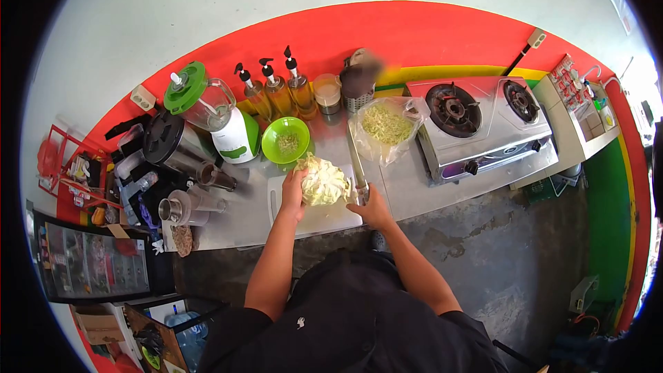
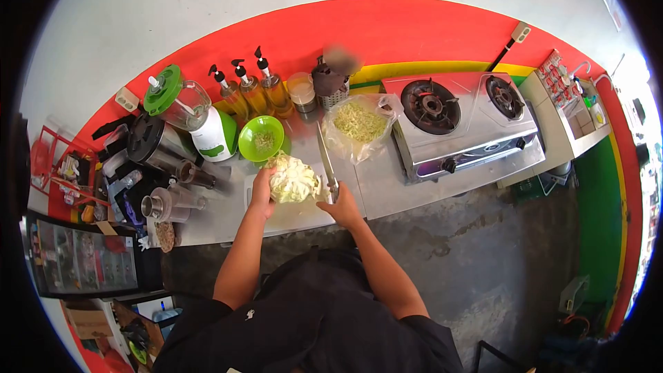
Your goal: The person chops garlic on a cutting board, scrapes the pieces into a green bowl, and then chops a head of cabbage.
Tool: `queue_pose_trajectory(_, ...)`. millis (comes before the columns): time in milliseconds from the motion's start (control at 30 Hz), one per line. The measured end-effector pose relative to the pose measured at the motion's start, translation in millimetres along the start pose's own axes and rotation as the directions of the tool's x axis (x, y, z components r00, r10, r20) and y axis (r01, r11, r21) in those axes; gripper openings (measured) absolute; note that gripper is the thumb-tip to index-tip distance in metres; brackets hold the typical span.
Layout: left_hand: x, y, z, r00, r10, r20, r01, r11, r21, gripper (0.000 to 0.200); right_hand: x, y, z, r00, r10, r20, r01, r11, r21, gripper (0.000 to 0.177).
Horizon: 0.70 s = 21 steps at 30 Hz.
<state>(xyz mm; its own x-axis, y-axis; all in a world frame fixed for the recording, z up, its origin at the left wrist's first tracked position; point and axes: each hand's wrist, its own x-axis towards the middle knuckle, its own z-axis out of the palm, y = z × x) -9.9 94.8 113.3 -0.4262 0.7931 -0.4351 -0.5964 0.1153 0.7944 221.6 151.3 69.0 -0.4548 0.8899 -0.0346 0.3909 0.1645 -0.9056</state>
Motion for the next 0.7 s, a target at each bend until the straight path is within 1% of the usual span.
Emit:
queue_pose_trajectory(133,-8.1,-5.6,-12.2,0.999,-0.035,-0.008,0.034,0.998,-0.055,0.046,9.7,-11.9,11.6,1.000,-0.006,0.025,0.006,1.000,0.012,0.060)
queue_pose_trajectory(200,-20.0,-4.6,-17.2,0.996,-0.078,-0.038,0.074,0.993,-0.097,0.048,15.2,-17.1,18.6,0.985,0.099,0.140,-0.114,0.987,0.111,0.060)
queue_pose_trajectory(233,-19.2,-8.4,-27.3,0.996,-0.075,-0.053,0.070,0.993,-0.099,0.048,16.1,-17.6,22.8,0.983,0.097,0.155,-0.115,0.987,0.114,0.060)
queue_pose_trajectory(300,-17.1,-12.2,-45.1,0.993,0.005,-0.116,-0.016,0.995,-0.098,0.048,18.0,-11.2,28.9,0.977,0.128,0.170,-0.136,0.990,0.038,0.059)
queue_pose_trajectory(333,-19.2,-10.0,-52.3,0.992,0.007,-0.126,-0.019,0.995,-0.098,0.048,19.2,-5.4,33.6,0.982,0.124,0.142,-0.126,0.992,0.009,0.058)
queue_pose_trajectory(367,-21.5,-7.1,-59.7,0.989,0.043,-0.142,-0.061,0.991,-0.119,0.040,19.9,0.7,36.8,0.981,0.123,0.150,-0.126,0.992,0.013,0.058)
queue_pose_trajectory(400,-25.6,-1.6,-63.3,0.984,0.079,-0.158,-0.101,0.985,-0.139,0.033,20.9,1.6,38.6,0.982,0.120,0.149,-0.116,0.993,-0.035,0.058)
queue_pose_trajectory(433,-29.4,3.2,-65.9,0.984,0.077,-0.162,-0.100,0.986,-0.134,0.033,21.8,2.6,40.7,0.982,0.118,0.146,-0.107,0.991,-0.082,0.058)
queue_pose_trajectory(467,-33.1,7.4,-68.0,0.979,0.094,-0.180,-0.118,0.984,-0.130,0.034,22.9,3.7,43.3,0.981,0.124,0.147,-0.113,0.991,-0.077,0.058)
queue_pose_trajectory(533,-35.9,10.8,-71.7,0.976,0.117,-0.181,-0.141,0.982,-0.123,0.037,24.9,8.3,48.3,0.981,0.068,0.184,-0.031,0.979,-0.201,0.056)
queue_pose_trajectory(567,-37.1,10.9,-71.8,0.978,0.110,-0.177,-0.131,0.985,-0.111,0.037,25.7,11.2,49.5,0.981,0.079,0.177,-0.044,0.980,-0.193,0.056)
queue_pose_trajectory(633,-39.6,11.6,-62.3,0.980,0.135,-0.149,-0.143,0.989,-0.047,0.042,29.9,17.5,48.2,0.972,0.149,0.184,-0.114,0.976,-0.187,0.049)
queue_pose_trajectory(667,-39.6,10.5,-55.7,0.979,0.136,-0.150,-0.145,0.988,-0.047,0.042,30.3,20.8,45.1,0.972,0.148,0.184,-0.113,0.976,-0.186,0.049)
queue_pose_trajectory(700,-37.9,7.4,-49.6,0.986,0.128,-0.110,-0.130,0.991,-0.014,0.044,31.2,22.8,39.8,0.985,0.105,0.137,-0.083,0.984,-0.159,0.046)
